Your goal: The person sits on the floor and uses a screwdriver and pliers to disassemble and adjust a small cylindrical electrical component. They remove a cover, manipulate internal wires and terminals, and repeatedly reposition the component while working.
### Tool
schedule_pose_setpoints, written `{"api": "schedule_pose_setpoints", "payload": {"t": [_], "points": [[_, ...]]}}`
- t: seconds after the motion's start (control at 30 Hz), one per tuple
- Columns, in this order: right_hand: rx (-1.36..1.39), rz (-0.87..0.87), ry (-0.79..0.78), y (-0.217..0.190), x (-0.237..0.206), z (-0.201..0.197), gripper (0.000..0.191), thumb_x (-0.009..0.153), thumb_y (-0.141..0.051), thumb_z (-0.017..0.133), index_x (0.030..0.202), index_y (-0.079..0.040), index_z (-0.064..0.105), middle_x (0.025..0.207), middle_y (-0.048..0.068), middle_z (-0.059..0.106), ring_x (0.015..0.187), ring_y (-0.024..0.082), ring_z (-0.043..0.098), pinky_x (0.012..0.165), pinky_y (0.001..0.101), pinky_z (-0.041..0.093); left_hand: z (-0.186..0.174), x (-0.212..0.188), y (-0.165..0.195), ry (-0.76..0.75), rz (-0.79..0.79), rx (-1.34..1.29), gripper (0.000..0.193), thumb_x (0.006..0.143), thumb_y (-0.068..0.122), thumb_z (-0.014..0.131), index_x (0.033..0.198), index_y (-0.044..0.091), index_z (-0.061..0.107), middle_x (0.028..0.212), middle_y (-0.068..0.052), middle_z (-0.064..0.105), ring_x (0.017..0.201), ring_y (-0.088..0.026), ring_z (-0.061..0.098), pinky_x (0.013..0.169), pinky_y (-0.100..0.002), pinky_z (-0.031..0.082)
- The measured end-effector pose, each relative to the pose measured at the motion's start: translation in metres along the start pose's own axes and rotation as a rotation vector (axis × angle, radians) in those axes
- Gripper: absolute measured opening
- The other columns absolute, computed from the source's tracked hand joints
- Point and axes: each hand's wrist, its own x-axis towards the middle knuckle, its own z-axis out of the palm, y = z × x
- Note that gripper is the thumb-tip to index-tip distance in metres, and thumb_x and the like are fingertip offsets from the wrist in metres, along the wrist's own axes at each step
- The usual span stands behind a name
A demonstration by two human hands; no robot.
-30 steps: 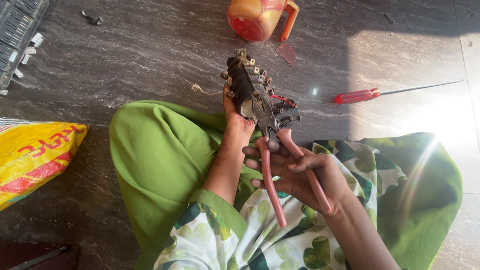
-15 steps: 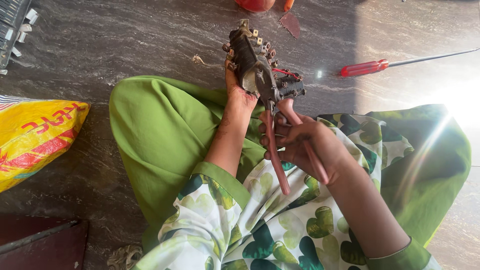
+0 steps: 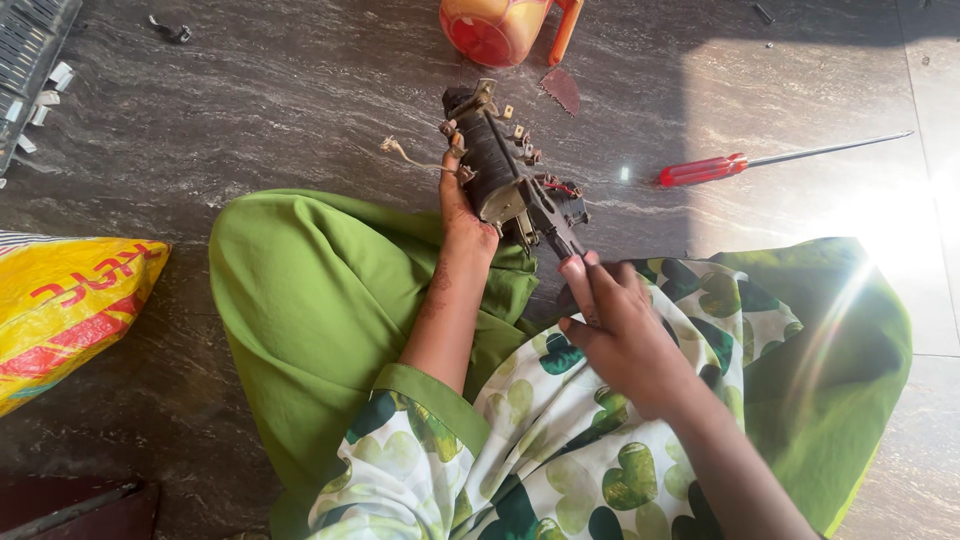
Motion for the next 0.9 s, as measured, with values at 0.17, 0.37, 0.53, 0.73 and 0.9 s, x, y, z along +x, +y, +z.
{"api": "schedule_pose_setpoints", "payload": {"t": [0.17,0.37,0.53,0.73,0.9], "points": [[0.989,0.224,-0.492,-0.002,-0.012,0.007,0.059,0.084,-0.005,0.058,0.142,-0.004,0.047,0.142,0.019,0.058,0.134,0.035,0.057,0.106,0.0585,0.048,-0.027,0.035,0.004,-0.126,0.028,-0.044,0.054,0.084,0.057,0.066,0.113,0.011,0.071,0.102,-0.010,0.075,0.085,-0.027,0.074,0.077,-0.046,0.063],[1.353,0.080,-0.591,-0.011,-0.009,0.014,0.059,0.082,-0.006,0.063,0.138,-0.003,0.043,0.143,0.022,0.056,0.138,0.044,0.052,0.111,0.0661,0.042,-0.018,0.013,-0.002,-0.108,0.000,-0.107,0.051,0.088,0.054,0.071,0.119,0.014,0.069,0.109,-0.006,0.074,0.090,-0.024,0.075,0.080,-0.044,0.063],[1.350,0.078,-0.572,-0.022,-0.002,0.000,0.069,0.073,-0.005,0.063,0.140,-0.002,0.048,0.140,0.027,0.058,0.139,0.048,0.051,0.111,0.0658,0.036,0.008,-0.009,0.006,-0.021,-0.071,-0.101,0.055,0.084,0.056,0.072,0.121,0.015,0.069,0.110,-0.005,0.075,0.091,-0.023,0.075,0.080,-0.042,0.063],[1.316,0.122,-0.618,-0.027,-0.006,-0.003,0.080,0.063,-0.006,0.061,0.142,0.001,0.049,0.141,0.033,0.059,0.138,0.051,0.049,0.112,0.0718,0.036,0.014,-0.016,0.006,-0.045,-0.079,-0.104,0.060,0.085,0.059,0.070,0.123,0.013,0.068,0.112,-0.008,0.074,0.092,-0.025,0.074,0.080,-0.044,0.063],[1.346,0.143,-0.622,-0.028,-0.005,0.002,0.072,0.063,-0.005,0.060,0.134,-0.005,0.050,0.144,0.026,0.057,0.138,0.054,0.049,0.111,0.0732,0.037,0.010,-0.014,0.005,-0.173,-0.033,-0.083,0.057,0.087,0.057,0.067,0.123,0.012,0.068,0.112,-0.011,0.074,0.093,-0.029,0.075,0.082,-0.047,0.063]]}}
